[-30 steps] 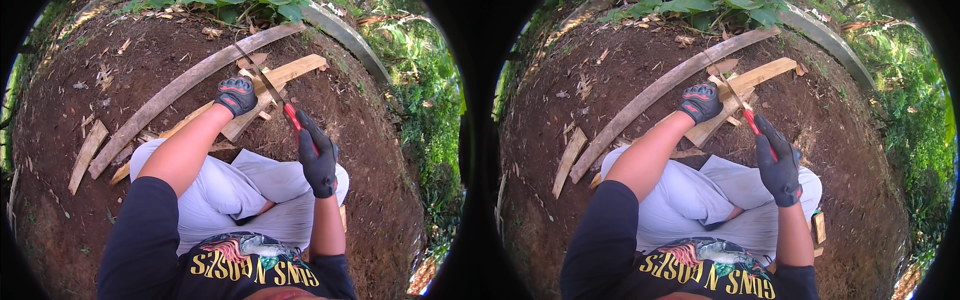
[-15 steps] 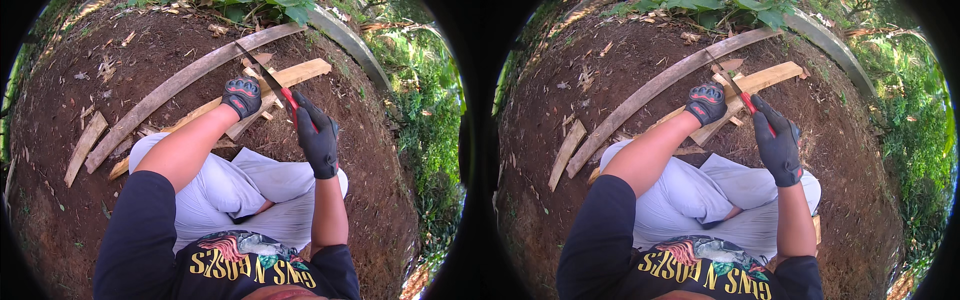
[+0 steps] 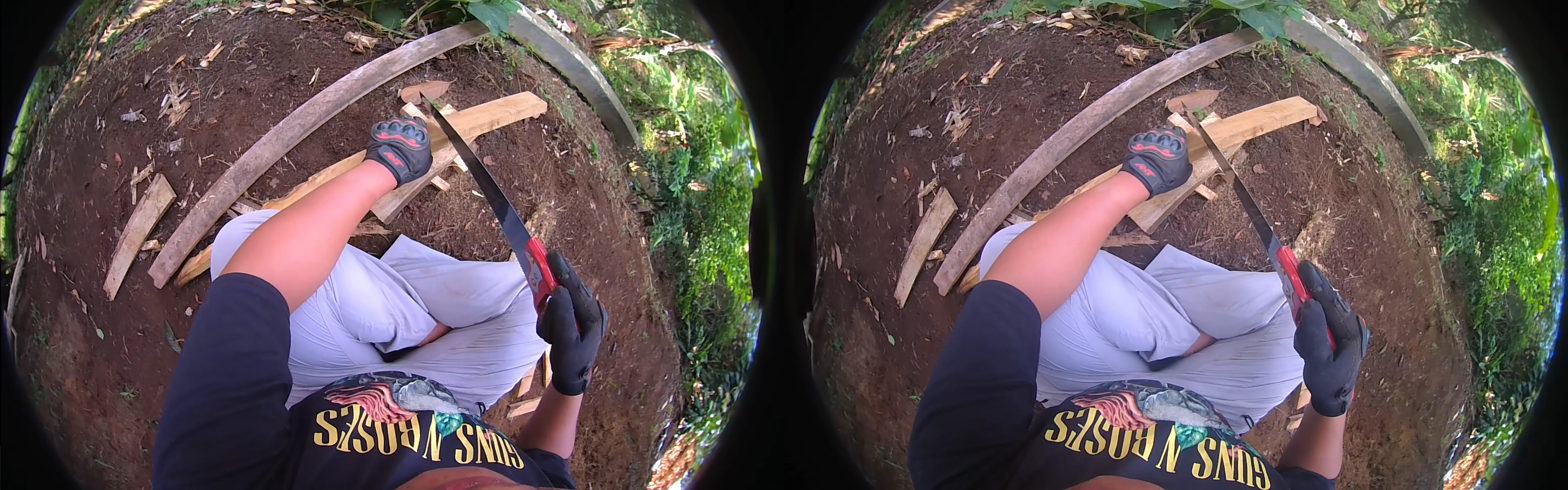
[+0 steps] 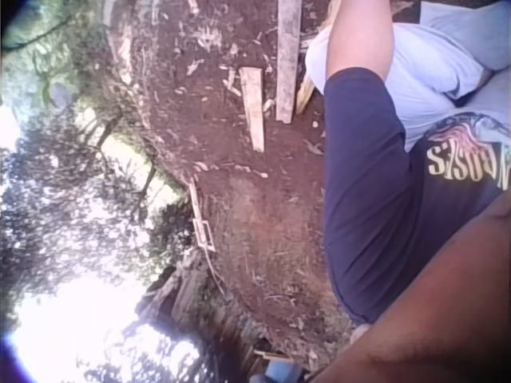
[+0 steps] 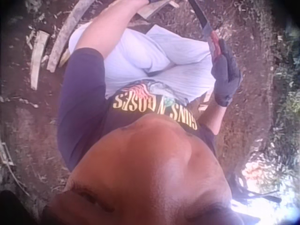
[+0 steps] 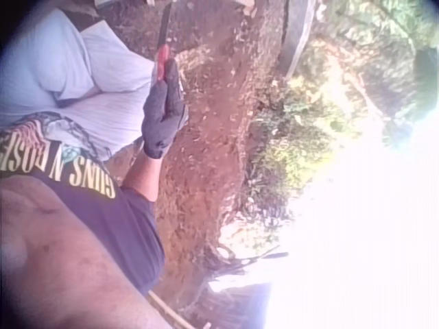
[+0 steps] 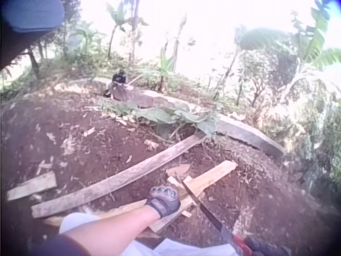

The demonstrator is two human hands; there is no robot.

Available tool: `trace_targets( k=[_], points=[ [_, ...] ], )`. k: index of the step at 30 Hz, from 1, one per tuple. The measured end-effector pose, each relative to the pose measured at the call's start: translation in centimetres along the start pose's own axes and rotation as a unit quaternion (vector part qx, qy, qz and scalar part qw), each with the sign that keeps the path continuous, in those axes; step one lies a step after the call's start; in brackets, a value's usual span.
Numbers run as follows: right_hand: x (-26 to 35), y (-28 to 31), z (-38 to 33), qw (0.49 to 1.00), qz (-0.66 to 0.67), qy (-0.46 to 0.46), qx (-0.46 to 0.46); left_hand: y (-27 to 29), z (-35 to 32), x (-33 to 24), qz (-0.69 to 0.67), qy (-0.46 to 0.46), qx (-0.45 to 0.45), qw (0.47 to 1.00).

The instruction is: The person sits cross-legged on the ground and uses a hand saw to cut a piece of wood resting on a makeshift wooden support. They saw through the wood, pause to adjust the piece, and then continue sawing until the cut is complete.

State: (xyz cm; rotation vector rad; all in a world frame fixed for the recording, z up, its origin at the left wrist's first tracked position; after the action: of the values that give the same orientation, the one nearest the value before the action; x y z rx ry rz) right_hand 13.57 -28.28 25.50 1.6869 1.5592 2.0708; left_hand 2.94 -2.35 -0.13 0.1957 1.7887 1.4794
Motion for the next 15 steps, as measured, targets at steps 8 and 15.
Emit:
trace_targets(
  k=[8,15],
  points=[
    [-1.1,-10.2,7.6,0.999,-0.021,0.039,0.017,-1.7,-0.3,0.1,0.004,-0.036,-0.082,0.996],
    [-2.1,-7.1,3.9,0.999,-0.026,-0.001,0.021,-0.5,0.6,1.0,-0.008,-0.003,-0.013,1.000]
  ],
)
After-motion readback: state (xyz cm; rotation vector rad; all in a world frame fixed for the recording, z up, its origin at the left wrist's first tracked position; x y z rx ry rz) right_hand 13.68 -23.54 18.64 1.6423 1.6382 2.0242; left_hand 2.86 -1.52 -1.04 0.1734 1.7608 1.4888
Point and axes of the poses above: each hand's wrist, its own z-axis towards the middle knuckle, its own y-axis out of the back of the hand, x = y × z, the point moved 3 cm from there along z, towards the middle knuckle, and after that the axes turned 15 degrees about -x, right-handed, at the moved point
